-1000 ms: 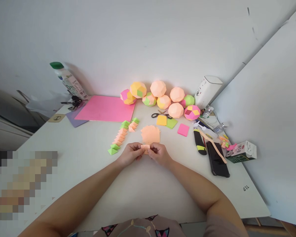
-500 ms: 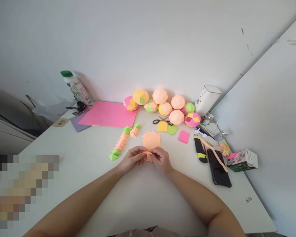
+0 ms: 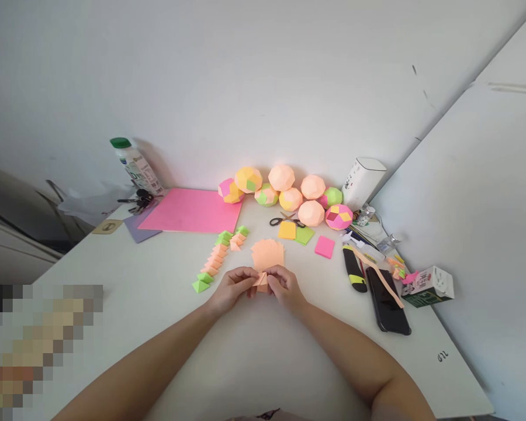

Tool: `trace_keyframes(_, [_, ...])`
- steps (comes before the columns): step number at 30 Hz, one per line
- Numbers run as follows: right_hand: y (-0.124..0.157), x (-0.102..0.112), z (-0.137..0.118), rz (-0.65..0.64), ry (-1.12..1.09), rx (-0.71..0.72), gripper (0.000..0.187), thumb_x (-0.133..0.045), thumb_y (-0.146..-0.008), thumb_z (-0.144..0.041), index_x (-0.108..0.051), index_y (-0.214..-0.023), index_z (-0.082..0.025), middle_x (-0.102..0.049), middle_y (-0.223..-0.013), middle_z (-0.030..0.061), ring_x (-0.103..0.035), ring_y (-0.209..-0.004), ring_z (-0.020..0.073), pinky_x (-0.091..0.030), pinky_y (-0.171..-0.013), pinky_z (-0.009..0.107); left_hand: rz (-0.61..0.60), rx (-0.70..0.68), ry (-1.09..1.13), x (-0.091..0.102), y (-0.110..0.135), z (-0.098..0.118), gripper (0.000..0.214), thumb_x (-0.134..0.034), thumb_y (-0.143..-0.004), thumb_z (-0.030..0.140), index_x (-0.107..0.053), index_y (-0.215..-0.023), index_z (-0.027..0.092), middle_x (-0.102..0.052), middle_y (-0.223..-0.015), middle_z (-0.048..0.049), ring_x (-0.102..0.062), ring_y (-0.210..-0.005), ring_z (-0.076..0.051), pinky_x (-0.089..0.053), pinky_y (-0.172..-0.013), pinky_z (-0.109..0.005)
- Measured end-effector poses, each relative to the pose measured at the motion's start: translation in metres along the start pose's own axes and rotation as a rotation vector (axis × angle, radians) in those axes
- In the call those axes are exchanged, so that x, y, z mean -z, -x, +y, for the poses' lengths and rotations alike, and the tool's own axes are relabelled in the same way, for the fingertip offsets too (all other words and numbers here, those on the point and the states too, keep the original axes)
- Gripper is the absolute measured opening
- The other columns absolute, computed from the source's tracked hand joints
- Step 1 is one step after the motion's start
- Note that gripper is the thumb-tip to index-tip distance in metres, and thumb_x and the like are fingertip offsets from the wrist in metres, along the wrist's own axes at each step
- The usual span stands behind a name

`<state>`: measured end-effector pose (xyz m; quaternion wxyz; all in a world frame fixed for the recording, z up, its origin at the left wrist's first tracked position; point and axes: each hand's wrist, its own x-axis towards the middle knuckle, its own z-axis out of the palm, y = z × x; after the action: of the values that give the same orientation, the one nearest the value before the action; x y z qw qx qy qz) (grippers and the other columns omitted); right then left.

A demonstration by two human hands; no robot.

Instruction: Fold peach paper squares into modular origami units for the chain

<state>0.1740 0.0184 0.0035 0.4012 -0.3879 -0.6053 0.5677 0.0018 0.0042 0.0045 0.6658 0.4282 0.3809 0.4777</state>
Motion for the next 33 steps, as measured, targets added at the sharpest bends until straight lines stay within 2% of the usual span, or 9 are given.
trace_keyframes(7, [-0.0014, -0.0016, -0.0008, 0.019, -0.032, 0.018, 0.011, -0.058, -0.077, -0.027, -0.059, -0.081, -0.017, -0.052, -0.062, -0.0026, -0.049, -0.050, 0.0094, -0.041, -0.048, 0.024, -0.007, 0.010, -0.085, -0.0041, -0.0003, -0.0029, 0.033, -0.063, -0.076, 0.038, -0.053, -0.098, 0.017, -0.055, -0.063, 0.0046, -0.052, -0.046, -0.008, -0.040, -0.047, -0.022])
trace_keyframes(13, [-0.0024, -0.0002, 0.0040, -0.001, -0.075, 0.028, 0.010, -0.059, -0.076, -0.026, -0.058, -0.080, -0.017, -0.053, -0.069, -0.0018, -0.050, -0.052, 0.0088, -0.041, -0.049, 0.023, -0.001, 0.064, -0.231, -0.0061, -0.0007, -0.0016, 0.033, -0.057, -0.078, 0.046, -0.057, -0.083, 0.013, -0.049, -0.048, 0.0059, -0.042, -0.037, -0.005, -0.029, -0.039, -0.018])
trace_keyframes(22, [-0.0015, -0.0003, 0.0019, 0.000, -0.038, -0.008, 0.013, -0.058, -0.075, -0.027, -0.051, -0.072, -0.017, -0.049, -0.065, -0.0031, -0.047, -0.052, 0.0085, -0.039, -0.048, 0.022, -0.031, 0.087, -0.272, -0.0048, 0.0001, -0.0016, 0.038, -0.061, -0.073, 0.052, -0.056, -0.076, 0.014, -0.049, -0.047, 0.0057, -0.040, -0.036, -0.005, -0.029, -0.037, -0.018])
trace_keyframes(33, [-0.0003, 0.0004, -0.0010, -0.051, 0.020, -0.037, 0.017, -0.054, -0.082, -0.034, -0.052, -0.079, -0.017, -0.050, -0.059, -0.0035, -0.048, -0.052, 0.0093, -0.040, -0.050, 0.023, -0.026, 0.075, -0.283, -0.0051, 0.0015, 0.0006, 0.035, -0.061, -0.073, 0.049, -0.055, -0.074, 0.015, -0.048, -0.046, 0.0063, -0.037, -0.036, -0.005, -0.026, -0.038, -0.018])
